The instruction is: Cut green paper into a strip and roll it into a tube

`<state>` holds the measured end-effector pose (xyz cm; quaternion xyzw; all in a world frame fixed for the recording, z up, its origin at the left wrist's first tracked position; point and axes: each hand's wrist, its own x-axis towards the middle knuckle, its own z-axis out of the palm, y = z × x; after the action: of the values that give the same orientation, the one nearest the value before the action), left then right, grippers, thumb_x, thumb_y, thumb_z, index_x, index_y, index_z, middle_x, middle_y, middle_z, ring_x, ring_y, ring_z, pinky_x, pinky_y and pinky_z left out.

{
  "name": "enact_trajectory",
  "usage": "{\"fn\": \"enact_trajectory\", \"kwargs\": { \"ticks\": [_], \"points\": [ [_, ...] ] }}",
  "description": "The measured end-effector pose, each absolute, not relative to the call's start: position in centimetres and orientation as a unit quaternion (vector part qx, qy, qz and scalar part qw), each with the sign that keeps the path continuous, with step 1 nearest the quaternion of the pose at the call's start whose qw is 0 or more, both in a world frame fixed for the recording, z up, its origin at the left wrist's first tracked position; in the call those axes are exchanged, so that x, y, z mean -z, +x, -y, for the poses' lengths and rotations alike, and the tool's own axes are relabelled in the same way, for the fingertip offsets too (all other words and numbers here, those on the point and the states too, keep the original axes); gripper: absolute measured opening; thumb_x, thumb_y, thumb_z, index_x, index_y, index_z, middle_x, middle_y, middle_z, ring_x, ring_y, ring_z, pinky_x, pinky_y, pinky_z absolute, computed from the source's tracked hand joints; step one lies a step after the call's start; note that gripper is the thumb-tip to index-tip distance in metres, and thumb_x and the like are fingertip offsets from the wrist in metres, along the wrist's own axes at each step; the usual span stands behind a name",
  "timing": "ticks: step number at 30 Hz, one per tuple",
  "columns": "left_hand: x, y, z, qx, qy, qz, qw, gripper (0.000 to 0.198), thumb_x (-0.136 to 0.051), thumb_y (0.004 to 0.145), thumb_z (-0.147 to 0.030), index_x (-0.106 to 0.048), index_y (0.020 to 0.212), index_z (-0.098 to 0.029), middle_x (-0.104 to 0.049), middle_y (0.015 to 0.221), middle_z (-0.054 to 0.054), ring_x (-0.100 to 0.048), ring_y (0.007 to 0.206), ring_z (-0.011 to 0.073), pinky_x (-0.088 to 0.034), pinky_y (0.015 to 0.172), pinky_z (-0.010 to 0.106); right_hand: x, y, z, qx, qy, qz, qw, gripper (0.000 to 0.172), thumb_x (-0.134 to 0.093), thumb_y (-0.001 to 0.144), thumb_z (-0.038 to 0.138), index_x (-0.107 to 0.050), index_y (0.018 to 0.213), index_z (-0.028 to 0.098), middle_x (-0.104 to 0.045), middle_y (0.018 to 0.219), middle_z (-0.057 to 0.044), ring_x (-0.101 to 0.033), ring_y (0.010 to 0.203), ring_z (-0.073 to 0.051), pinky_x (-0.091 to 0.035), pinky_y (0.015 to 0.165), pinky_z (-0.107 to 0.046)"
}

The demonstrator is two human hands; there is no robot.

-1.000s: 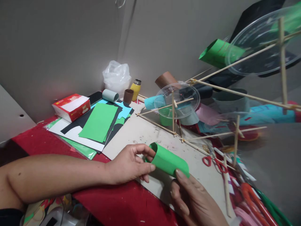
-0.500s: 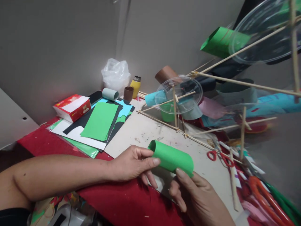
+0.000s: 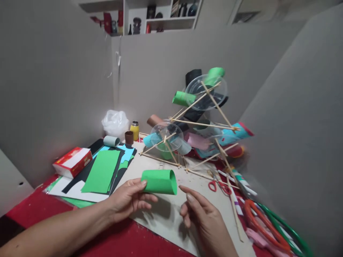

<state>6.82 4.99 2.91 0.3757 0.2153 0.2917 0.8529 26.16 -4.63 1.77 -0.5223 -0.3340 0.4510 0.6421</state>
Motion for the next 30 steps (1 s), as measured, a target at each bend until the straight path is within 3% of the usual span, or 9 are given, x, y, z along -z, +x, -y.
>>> {"fn": "enact_trajectory", "kwargs": {
  "ticks": [5,8,12,15,18,23,30],
  "points": [
    [-3.2,6.6,-5.1,-0.262,0.371,-0.202,0.868,0.024,-0.073,0.079,-0.027,-0.062,0.095,-0.012,-0.067,0.085,0.006,-0.068,0.067,0.0135,-0.055,0.053,0.018,-2.7,27.0,4.6,-0.348,-0.526,0.381,0.676,0.037,-0.066,0.081,0.045,-0.068,0.105,0.017,-0.066,0.067,-0.002,-0.053,0.050,-0.012,-0.044,0.049,-0.024],
    [-2.7,6.8,-5.1,-0.239,0.378,-0.214,0.868,0.025,-0.074,0.077,-0.027,-0.061,0.091,-0.011,-0.066,0.083,0.005,-0.069,0.065,0.0142,-0.055,0.053,0.019,-2.9,28.1,4.8,-0.161,-0.540,0.497,0.660,0.028,-0.064,0.085,0.033,-0.066,0.110,0.022,-0.070,0.090,-0.007,-0.063,0.071,-0.018,-0.052,0.063,-0.031],
    [-1.8,7.0,-5.3,-0.201,0.383,-0.246,0.867,0.028,-0.075,0.075,-0.028,-0.060,0.093,-0.010,-0.066,0.080,0.005,-0.068,0.059,0.0144,-0.054,0.050,0.019,-3.6,29.4,5.4,0.171,-0.438,0.719,0.512,0.046,-0.064,0.083,0.011,-0.058,0.124,0.029,-0.058,0.124,-0.010,-0.055,0.113,-0.026,-0.045,0.094,-0.044],
    [-1.5,7.0,-5.3,-0.164,0.393,-0.242,0.872,0.029,-0.073,0.076,-0.029,-0.061,0.096,-0.011,-0.067,0.071,0.004,-0.066,0.051,0.0138,-0.052,0.046,0.018,-4.4,29.6,5.7,0.274,-0.391,0.789,0.387,0.043,-0.057,0.087,0.006,-0.060,0.122,0.032,-0.057,0.129,-0.009,-0.045,0.125,-0.024,-0.036,0.104,-0.046],
    [-1.3,7.0,-5.1,-0.121,0.408,-0.231,0.875,0.029,-0.073,0.077,-0.033,-0.062,0.091,-0.010,-0.067,0.059,0.005,-0.064,0.046,0.0143,-0.049,0.041,0.016,-4.9,29.3,5.8,0.285,-0.367,0.821,0.333,0.035,-0.050,0.092,0.009,-0.065,0.115,0.030,-0.062,0.124,-0.007,-0.043,0.128,-0.022,-0.030,0.108,-0.045],
    [-1.0,7.2,-4.6,-0.054,0.427,-0.227,0.874,0.037,-0.074,0.075,-0.040,-0.065,0.090,-0.007,-0.067,0.054,0.008,-0.065,0.045,0.0161,-0.050,0.042,0.017,-4.7,28.6,5.8,0.260,-0.333,0.849,0.319,0.024,-0.048,0.094,0.015,-0.069,0.103,0.023,-0.068,0.120,-0.005,-0.048,0.123,-0.024,-0.031,0.105,-0.046],
    [-0.7,7.3,-4.6,-0.052,0.410,-0.231,0.881,0.037,-0.068,0.078,-0.044,-0.063,0.086,-0.008,-0.067,0.057,0.008,-0.064,0.043,0.0167,-0.044,0.035,0.016,-3.6,29.1,5.1,0.137,-0.345,0.862,0.346,0.024,-0.047,0.089,0.010,-0.064,0.103,0.018,-0.075,0.093,-0.004,-0.063,0.097,-0.022,-0.034,0.096,-0.045]
  ]
}}
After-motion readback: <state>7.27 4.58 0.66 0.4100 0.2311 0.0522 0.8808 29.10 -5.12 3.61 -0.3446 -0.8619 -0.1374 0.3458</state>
